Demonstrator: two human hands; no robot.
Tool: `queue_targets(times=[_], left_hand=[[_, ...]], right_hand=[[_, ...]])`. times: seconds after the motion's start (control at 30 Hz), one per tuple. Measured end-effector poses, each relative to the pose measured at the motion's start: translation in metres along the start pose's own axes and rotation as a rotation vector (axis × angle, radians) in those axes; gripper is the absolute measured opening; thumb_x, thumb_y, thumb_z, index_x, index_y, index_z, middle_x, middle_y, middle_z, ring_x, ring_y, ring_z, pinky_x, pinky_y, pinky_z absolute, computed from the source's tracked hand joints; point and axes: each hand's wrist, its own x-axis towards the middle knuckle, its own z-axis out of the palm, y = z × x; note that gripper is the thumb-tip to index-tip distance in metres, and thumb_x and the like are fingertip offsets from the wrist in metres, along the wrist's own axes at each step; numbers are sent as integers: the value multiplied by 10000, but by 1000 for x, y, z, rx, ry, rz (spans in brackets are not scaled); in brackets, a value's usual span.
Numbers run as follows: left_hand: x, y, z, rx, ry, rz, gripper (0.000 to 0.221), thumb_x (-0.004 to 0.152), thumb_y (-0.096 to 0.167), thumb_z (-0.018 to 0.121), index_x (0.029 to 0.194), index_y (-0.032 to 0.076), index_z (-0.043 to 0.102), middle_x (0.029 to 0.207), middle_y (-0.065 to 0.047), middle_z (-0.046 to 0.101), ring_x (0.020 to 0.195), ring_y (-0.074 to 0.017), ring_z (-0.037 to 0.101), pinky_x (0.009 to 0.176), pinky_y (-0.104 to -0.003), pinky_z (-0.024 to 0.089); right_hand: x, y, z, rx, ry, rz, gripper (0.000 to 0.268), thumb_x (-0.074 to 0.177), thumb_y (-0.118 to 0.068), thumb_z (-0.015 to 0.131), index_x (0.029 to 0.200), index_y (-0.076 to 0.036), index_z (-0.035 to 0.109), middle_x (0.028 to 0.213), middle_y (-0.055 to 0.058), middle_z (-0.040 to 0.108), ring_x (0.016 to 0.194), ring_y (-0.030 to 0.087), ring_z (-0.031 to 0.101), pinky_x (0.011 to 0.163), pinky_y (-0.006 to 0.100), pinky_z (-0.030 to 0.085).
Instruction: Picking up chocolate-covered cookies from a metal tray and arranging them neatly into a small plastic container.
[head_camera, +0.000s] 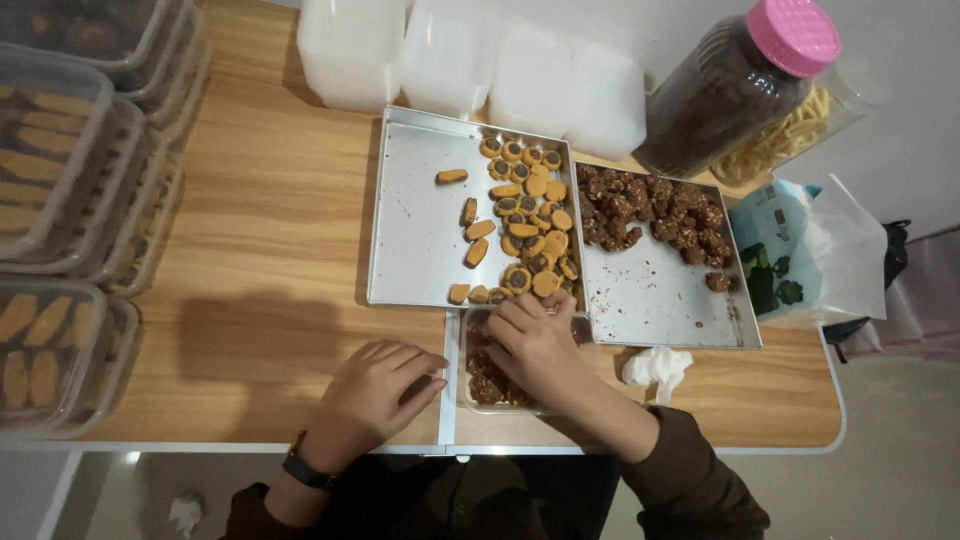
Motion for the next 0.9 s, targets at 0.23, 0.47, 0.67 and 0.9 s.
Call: queue_targets(times=[0.23,0.47,0.67,0.9], left_hand=[[-1,1,0,15,26,-16,233,1014,336,575,1042,151,714,944,-7,738,879,-225,671,810,-365,487],[0,1,-1,0,16,-22,238,1012,336,583,1039,145,722,965,-12,745,892,-222,681,805,-367,496],[0,1,0,-55,4,-24,214,995,313,607,1042,139,723,970,-14,754,886,-237,686,806,-373,486],[-2,-7,7,-139,-38,-36,208,988,266,616,1063,100,717,1002,-35,765,911,-239,688,852,-382,489]], right_hand=[[1,-1,-11,118,-142,16,223,812,-330,860,893,-183,714,1006,-52,669,946,188,539,900,435,267],[3,5,-8,199,-141,68,216,845,-295,832,1002,-185,732,1077,-64,725,963,172,576,879,449,244],[0,3,-6,203,-160,90,206,837,-268,832,995,-177,735,1082,-64,719,972,170,573,901,451,241],[-15,4,-16,178,-216,93,359,823,-395,831,1089,-176,731,1113,-20,670,1043,211,570,876,471,272]])
